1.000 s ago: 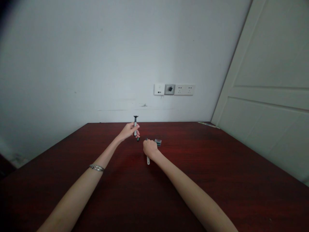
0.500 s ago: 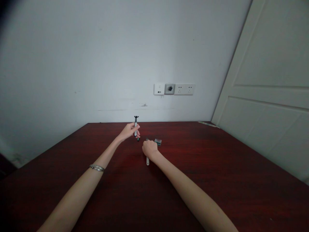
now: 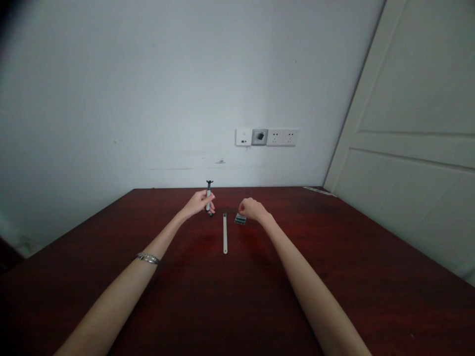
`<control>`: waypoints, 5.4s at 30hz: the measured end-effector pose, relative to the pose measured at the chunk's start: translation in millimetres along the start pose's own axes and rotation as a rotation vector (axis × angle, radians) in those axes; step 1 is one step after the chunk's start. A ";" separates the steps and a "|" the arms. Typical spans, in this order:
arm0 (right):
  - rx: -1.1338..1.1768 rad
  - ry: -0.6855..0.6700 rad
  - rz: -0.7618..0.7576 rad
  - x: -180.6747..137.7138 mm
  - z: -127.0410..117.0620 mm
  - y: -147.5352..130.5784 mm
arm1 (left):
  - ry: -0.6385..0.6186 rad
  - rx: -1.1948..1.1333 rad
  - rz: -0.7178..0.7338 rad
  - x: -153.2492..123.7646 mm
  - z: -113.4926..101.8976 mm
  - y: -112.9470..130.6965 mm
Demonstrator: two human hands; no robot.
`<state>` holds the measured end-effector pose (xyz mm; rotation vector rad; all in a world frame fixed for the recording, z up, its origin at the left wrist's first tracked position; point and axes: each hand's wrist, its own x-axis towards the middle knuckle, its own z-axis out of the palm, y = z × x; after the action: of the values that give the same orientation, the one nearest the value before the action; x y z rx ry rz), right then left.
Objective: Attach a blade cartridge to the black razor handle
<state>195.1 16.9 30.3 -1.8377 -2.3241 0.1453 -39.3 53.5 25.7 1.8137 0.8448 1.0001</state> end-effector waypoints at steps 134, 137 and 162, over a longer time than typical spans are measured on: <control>0.846 0.252 -0.285 9.9 6.7 -22.8 | -0.046 -0.119 -0.086 -7.8 11.6 12.5; 0.895 0.270 -0.276 9.9 6.3 -24.2 | -0.056 -0.146 -0.099 -8.9 11.4 13.9; 1.124 0.463 -0.169 39.2 -5.0 -22.4 | 0.301 -0.288 0.017 -2.2 13.5 3.9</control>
<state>166.0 49.6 42.3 -0.9554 -1.5069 0.7284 -27.8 45.2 24.7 1.4496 0.8156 1.3549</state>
